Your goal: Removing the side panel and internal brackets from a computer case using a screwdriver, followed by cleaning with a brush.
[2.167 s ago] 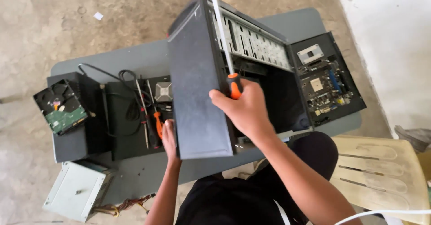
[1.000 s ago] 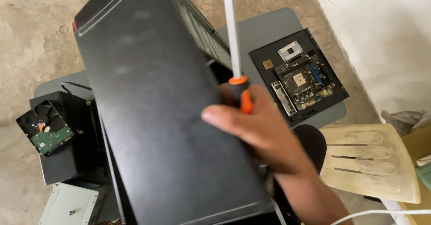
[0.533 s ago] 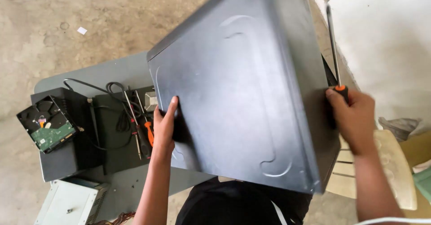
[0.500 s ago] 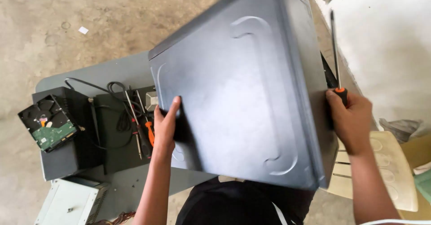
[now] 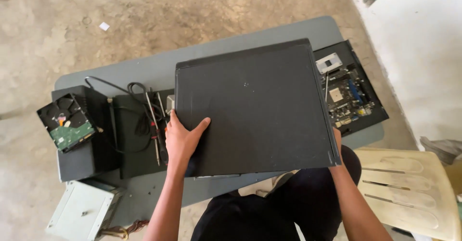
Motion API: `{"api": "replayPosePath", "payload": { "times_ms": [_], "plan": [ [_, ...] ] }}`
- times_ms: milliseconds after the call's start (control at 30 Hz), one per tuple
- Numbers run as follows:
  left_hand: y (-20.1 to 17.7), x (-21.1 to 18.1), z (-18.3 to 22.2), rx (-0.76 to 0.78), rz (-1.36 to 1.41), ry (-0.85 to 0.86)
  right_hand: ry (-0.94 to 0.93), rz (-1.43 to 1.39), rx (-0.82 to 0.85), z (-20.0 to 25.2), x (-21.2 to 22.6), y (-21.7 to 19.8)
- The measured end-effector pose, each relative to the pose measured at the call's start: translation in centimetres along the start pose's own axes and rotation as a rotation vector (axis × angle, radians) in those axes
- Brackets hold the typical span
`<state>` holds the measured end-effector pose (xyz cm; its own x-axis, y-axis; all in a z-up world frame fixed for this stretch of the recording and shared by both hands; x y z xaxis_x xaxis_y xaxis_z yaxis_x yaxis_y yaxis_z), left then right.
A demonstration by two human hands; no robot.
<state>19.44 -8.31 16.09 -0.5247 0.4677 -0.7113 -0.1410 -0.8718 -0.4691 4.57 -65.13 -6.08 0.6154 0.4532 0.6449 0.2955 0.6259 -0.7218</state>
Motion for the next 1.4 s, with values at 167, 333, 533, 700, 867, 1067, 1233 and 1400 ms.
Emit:
{"api": "replayPosePath", "payload": {
  "times_ms": [167,333,533,700,867,1067,1233,1400],
  "plan": [
    [0.0,0.1,-0.3,-0.007,-0.06,0.046,0.038,-0.046,0.115,0.8,1.6,1.6],
    [1.1,-0.4,-0.1,0.021,-0.081,0.106,0.089,-0.096,0.216,2.0,2.6,2.0],
    [1.4,0.8,0.1,0.07,0.095,0.045,0.134,-0.148,0.335,2.6,4.2,2.5],
    [2.3,2.9,0.4,0.032,0.223,0.057,0.167,-0.189,0.437,2.8,5.5,3.2],
    [2.1,2.8,2.2,0.019,0.33,0.028,0.134,-0.136,0.364,-0.3,0.2,3.9],
    [0.4,3.4,3.4,-0.099,0.332,0.224,-0.055,0.063,-0.093,2.8,7.5,-1.8],
    [0.8,6.7,3.6,-0.083,-0.017,0.163,0.137,0.055,-0.123,9.9,15.2,-6.3],
    [1.1,5.7,4.1,-0.032,-0.113,0.008,0.149,0.25,-0.047,14.8,18.7,-7.5]
  ]
}}
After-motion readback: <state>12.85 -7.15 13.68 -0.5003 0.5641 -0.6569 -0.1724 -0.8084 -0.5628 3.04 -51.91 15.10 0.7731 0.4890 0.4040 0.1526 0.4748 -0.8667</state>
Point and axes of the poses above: each hand's wrist, its own z-axis away from the middle knuckle, its own y-axis out of the palm, x = y × z, the point moved 6 cm from there along -z, towards the middle knuckle, and after that the axes turned 13 degrees about z, right-handed, at the moved point
